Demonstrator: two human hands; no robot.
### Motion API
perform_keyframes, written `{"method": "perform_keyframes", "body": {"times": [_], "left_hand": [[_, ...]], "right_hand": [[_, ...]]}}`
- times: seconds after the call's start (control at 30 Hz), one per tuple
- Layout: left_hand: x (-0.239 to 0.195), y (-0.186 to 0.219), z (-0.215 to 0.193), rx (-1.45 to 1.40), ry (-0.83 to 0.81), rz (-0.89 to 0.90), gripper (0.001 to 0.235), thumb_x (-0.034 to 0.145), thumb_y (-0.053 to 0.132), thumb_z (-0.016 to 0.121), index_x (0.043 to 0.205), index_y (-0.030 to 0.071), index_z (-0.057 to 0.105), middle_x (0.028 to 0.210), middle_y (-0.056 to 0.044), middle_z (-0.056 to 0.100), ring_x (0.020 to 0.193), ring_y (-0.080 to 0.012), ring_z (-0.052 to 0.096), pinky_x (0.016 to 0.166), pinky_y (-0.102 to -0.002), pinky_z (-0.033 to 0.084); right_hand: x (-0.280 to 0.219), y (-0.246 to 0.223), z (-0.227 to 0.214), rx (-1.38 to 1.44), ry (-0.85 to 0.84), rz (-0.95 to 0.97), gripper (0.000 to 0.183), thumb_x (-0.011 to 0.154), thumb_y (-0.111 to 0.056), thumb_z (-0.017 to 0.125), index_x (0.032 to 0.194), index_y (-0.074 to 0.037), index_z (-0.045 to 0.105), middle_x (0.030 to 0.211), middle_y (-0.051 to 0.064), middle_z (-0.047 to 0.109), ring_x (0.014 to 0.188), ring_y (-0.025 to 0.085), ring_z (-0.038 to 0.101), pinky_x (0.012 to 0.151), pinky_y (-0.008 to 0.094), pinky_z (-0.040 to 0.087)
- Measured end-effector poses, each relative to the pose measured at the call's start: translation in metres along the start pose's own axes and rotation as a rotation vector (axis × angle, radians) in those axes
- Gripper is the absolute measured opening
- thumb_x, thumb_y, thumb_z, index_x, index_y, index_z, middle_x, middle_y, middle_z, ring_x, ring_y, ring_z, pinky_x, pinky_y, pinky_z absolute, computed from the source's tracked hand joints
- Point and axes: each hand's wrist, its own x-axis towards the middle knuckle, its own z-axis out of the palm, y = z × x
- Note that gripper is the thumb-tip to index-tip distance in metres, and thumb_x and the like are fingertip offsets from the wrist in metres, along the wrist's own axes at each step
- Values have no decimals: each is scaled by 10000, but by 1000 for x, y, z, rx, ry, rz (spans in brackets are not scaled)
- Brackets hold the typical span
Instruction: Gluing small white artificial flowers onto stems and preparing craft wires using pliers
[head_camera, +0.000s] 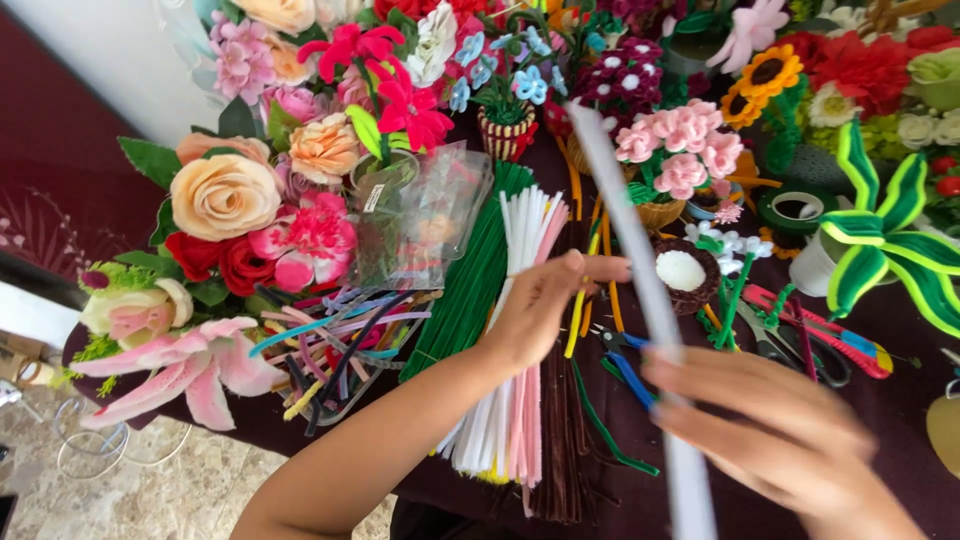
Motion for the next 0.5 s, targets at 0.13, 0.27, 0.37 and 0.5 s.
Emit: {"method": "perform_keyframes", "body": {"times": [0.13,0.27,0.37,0.5], "left_hand": [[6,15,21,-438,-159,-279,652,1042,462,418,1521,21,450,1255,-184,681,1174,-291,668,1039,-419,569],[13,6,25,-516,-10,-356,561,1027,343,523,1470,-1,514,1223,-182,696,1082,-271,713,912,-335,613],[11,-23,24,-634,85,-360,574,977,233,599,1481,-8,469,1371,-253,605,1127,-316,680,1033,-415,572],[5,-32,26,-566,162,-328,386,1064,127,536,1429,5,563,1296,-217,678,1130,-273,698,1003,-416,572]], "right_hand": [[12,38,49,-12,57,-186,235,991,-187,563,1140,-76,707,1263,129,693,1142,378,709,981,477,602],[10,55,71,-25,59,-158,186,990,-180,612,1140,-114,701,1176,61,728,1228,396,624,955,502,559],[11,60,81,195,107,-39,184,912,-153,720,1064,-54,750,1053,71,779,1044,296,746,967,432,620],[16,58,101,489,286,285,114,825,-18,773,934,-12,806,830,141,798,864,321,779,750,453,633]]}}
